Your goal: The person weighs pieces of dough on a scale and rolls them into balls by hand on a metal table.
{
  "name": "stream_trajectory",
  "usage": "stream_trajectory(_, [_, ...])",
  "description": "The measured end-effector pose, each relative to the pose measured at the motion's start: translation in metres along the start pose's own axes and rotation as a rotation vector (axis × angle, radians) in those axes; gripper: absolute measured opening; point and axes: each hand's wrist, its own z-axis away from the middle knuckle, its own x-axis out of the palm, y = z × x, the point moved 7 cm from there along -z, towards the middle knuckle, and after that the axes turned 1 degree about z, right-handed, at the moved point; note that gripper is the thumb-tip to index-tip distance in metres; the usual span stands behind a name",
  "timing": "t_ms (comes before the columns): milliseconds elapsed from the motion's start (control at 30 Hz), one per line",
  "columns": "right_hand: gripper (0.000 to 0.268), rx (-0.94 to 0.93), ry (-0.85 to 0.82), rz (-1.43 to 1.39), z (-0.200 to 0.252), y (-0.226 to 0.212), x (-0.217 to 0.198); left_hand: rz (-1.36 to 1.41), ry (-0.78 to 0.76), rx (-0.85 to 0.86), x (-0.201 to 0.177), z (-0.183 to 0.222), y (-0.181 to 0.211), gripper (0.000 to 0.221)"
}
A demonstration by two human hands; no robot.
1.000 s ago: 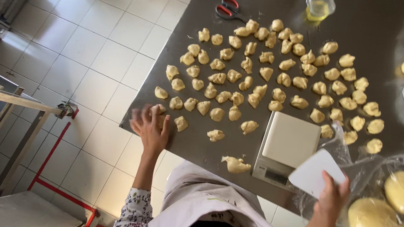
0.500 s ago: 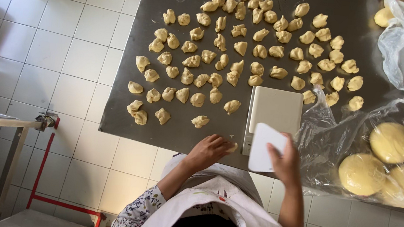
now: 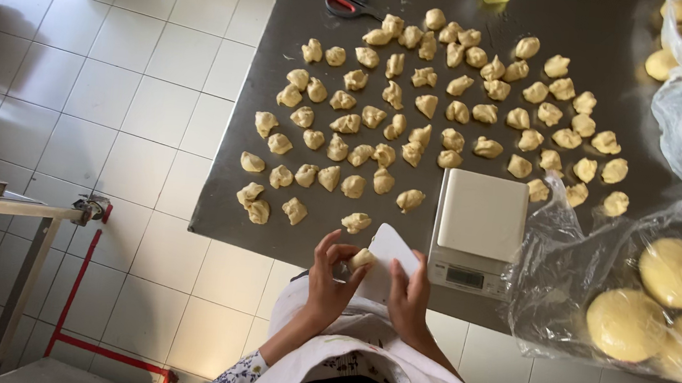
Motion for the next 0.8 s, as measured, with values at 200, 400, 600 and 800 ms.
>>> stream_trajectory(200, [0.038, 0.271, -0.054, -0.016, -0.042, -0.010, 0.046, -0.182, 0.074, 0.360, -0.038, -0.059, 0.081, 0.023])
stream_trajectory(400, [0.046, -0.029, -0.024, -0.411, -0.117, -0.051, 0.105, -0.331, -0.145, 0.431, -0.036, -0.154, 0.090, 0.036])
stream_trajectory(600, [0.073, -0.143, -0.202, -0.455, -0.226, -0.126, 0.112, -0.247, 0.287, 0.417, -0.065, -0.370, -0.024, 0.036])
stream_trajectory(800, [0.112, 0.200, 0.215, 0.878, -0.164, -0.059, -0.044, -0.401, 0.262, 0.070, -0.028, -0.531, -0.126, 0.028])
